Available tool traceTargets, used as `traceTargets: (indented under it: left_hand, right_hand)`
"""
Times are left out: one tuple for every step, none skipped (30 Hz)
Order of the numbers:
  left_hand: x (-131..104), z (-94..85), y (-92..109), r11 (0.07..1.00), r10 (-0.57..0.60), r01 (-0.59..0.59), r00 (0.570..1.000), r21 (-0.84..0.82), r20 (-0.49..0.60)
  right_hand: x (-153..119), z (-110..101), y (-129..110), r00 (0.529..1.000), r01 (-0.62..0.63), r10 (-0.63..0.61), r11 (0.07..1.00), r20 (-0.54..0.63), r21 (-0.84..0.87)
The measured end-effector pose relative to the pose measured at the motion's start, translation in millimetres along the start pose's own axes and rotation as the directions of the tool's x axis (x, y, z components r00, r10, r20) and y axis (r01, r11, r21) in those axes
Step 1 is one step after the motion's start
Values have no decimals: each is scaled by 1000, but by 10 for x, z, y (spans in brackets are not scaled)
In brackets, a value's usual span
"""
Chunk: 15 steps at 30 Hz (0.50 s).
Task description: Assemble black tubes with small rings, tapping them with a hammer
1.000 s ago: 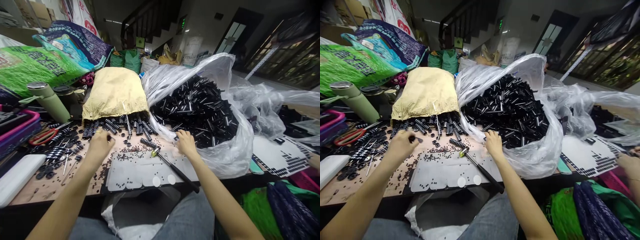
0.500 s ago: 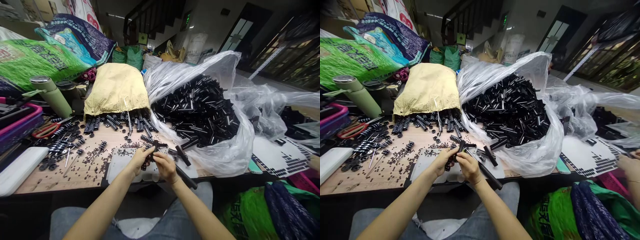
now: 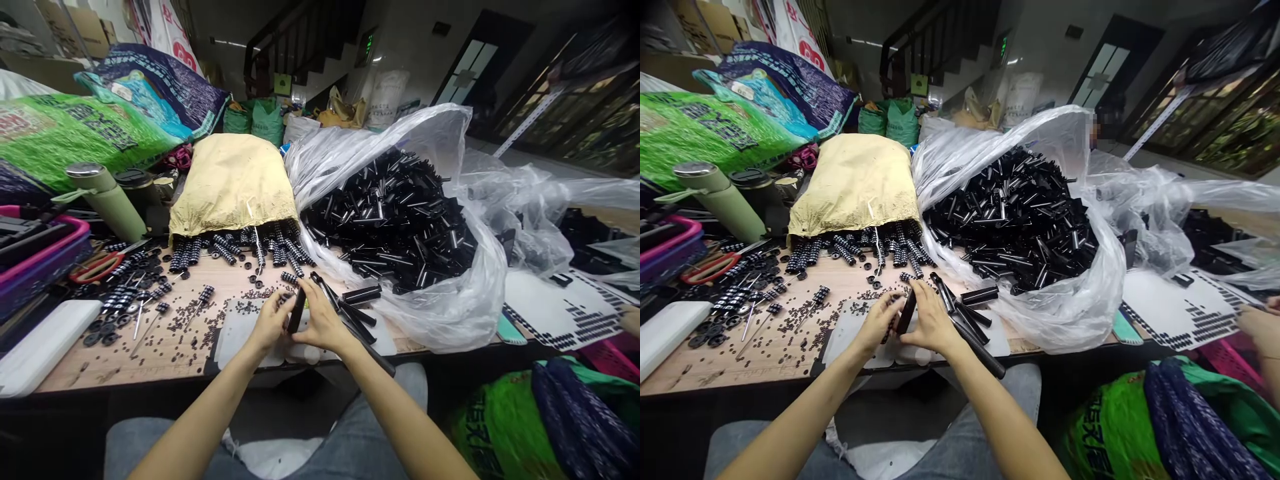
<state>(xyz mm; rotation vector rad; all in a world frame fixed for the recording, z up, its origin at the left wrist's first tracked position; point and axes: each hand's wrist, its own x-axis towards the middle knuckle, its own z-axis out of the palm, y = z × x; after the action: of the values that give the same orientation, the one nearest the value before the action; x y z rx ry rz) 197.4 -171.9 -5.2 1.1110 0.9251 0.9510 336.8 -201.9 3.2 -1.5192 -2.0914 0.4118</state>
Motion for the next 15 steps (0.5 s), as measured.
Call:
traceTargets:
  left_hand:
    - [-28,-17,33,996,-43,45,999,-74,19]
    - [-56,-35,66,987,-80,84,996,-134,39]
    - [-83,-52,97,979,-104,112,993,-173,54]
    - [-109,-65,124,973,-118,127,991,-195,56]
    - [-131,-74,144,969,-133,140,990,-206,50]
    - [-151,-77,157,964,-152,156,988,-213,37]
    - [-168,-75,164,959,-173,173,985,-222,22]
    - [-182,-69,167,954,-189,185,982,-236,7]
    - [-194,-60,168,949,-194,186,981,-255,-8]
    - [-207,-50,168,944,-193,179,981,-278,-24]
    - [-220,-38,169,937,-192,173,981,-303,-34]
    - [-234,-26,173,930,-193,171,980,-326,-38]
    - [-249,-14,178,922,-203,178,979,-343,-36]
    - [-264,-3,185,914,-220,196,975,-355,-30]
    - [-279,7,192,906,-244,220,969,-360,-22]
  right_hand:
    - [-25,-5,-25,1000,-2,2,999,10,36]
    - [-56,-14,-50,1000,0,-2,997,19,76]
    - [-89,-26,-77,1000,7,-10,993,22,118]
    - [-119,-39,-107,1000,18,-22,987,22,162]
    - [-145,-51,-140,999,35,-38,978,14,206]
    - [-165,-58,-173,998,59,-61,966,2,250]
    - [-178,-60,-206,996,89,-89,953,-13,290]
    - [-185,-54,-236,993,119,-115,938,-30,325]
    - [-187,-42,-261,989,145,-138,925,-47,351]
    - [-186,-24,-280,986,165,-154,915,-60,368]
    - [-183,-2,-292,984,179,-164,908,-70,378]
    - [-181,21,-300,983,184,-170,905,-72,384]
    - [-179,45,-304,983,183,-170,903,-67,388]
    - [-179,67,-306,984,176,-166,904,-58,390]
    - [-181,85,-308,986,164,-159,905,-46,393]
